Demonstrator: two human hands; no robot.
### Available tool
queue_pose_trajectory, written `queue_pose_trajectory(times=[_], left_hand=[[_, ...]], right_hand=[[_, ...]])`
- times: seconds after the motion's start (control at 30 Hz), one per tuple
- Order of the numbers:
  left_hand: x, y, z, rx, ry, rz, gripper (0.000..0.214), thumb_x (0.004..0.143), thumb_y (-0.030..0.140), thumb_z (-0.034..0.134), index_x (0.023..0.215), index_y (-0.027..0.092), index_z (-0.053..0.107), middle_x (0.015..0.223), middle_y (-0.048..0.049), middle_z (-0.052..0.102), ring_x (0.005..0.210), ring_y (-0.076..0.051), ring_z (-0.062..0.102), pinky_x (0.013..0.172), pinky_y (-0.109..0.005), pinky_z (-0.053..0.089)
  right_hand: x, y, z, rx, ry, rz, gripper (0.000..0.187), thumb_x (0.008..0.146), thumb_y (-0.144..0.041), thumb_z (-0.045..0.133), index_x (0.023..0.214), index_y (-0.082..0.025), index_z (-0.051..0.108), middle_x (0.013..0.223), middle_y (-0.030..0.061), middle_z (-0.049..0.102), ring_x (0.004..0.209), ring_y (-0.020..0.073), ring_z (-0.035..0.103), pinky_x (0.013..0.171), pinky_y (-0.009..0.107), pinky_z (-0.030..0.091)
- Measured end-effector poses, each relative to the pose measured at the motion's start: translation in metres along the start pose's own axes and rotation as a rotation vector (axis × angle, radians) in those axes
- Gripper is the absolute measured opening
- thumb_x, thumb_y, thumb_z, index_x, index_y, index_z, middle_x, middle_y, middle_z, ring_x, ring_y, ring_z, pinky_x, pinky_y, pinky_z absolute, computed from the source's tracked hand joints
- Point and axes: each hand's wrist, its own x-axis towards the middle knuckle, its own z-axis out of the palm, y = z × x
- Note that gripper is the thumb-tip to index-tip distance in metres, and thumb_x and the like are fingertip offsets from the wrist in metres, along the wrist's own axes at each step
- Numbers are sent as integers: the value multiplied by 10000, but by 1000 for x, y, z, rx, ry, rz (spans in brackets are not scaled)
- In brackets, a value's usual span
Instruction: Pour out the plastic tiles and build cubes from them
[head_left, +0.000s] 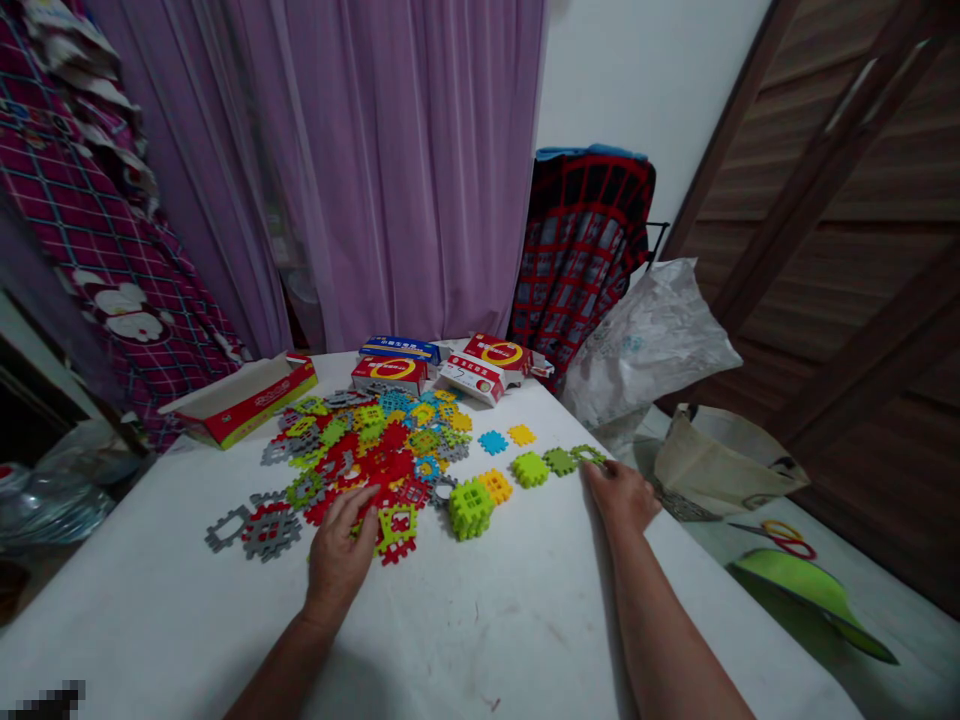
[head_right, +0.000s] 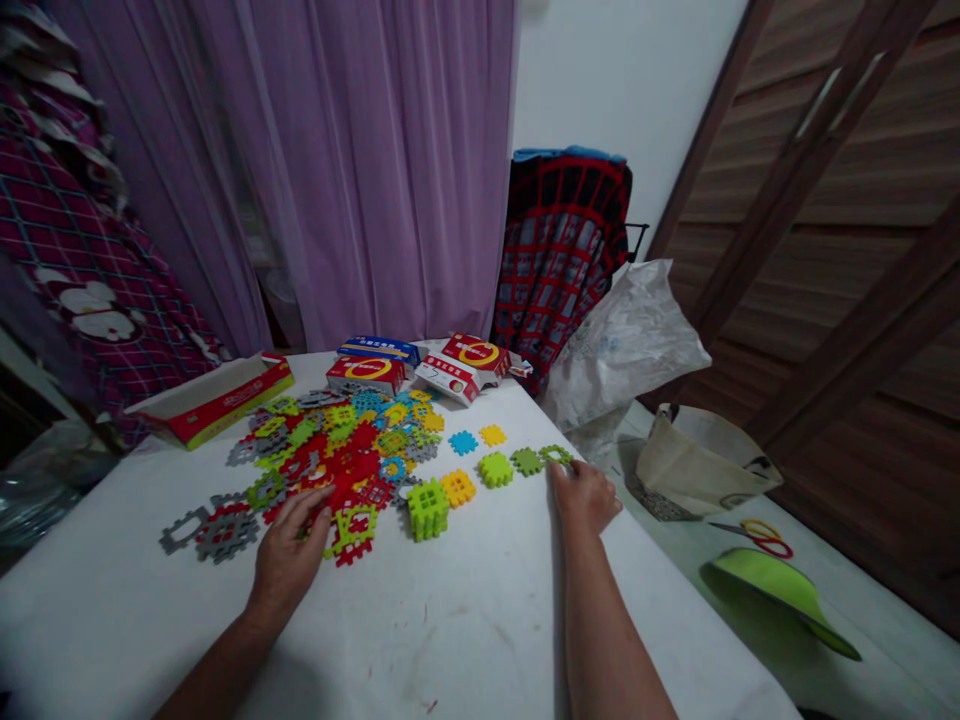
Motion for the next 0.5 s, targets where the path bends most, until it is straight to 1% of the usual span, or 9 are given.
queue_pose_trajectory(times=[0.13, 0.3, 0.4, 0.5], left_hand=[[-1, -1, 1, -3, -9, -2, 333, 890, 339, 480, 1110, 220, 700, 1110, -68, 695, 1051, -211, 648, 953, -332, 515], [-1, 0, 2, -18, -20, -38, 326, 883, 344, 487, 1093, 226, 707, 1094, -66, 698, 1040, -212, 650, 959, -342, 513], [0, 1, 0, -22, -16, -58, 326, 886, 333, 480, 1095, 225, 706, 1103, -68, 697, 1046, -207, 647, 958, -342, 512], [5, -3, -6, -13, -6, -72, 330, 893, 311, 464, 1100, 220, 704, 1117, -73, 694, 1059, -203, 642, 959, -343, 509]], right_hand=[[-1, -2, -2, -58, -29, -29, 487, 815, -578, 562, 1115, -236, 738, 1127, 145, 689, 1069, 344, 591, 880, 469, 429], [-1, -6, -4, -100, -29, -61, 495, 823, -567, 553, 1124, -219, 735, 1143, 154, 676, 1069, 351, 585, 869, 473, 439], [2, -4, -3, -122, -51, -59, 527, 823, -596, 532, 1134, -219, 729, 1154, 167, 667, 1075, 358, 587, 872, 487, 442], [5, 2, 1, -117, -45, -53, 592, 797, -633, 527, 1160, -204, 712, 1160, 185, 663, 1089, 386, 583, 883, 516, 440]])
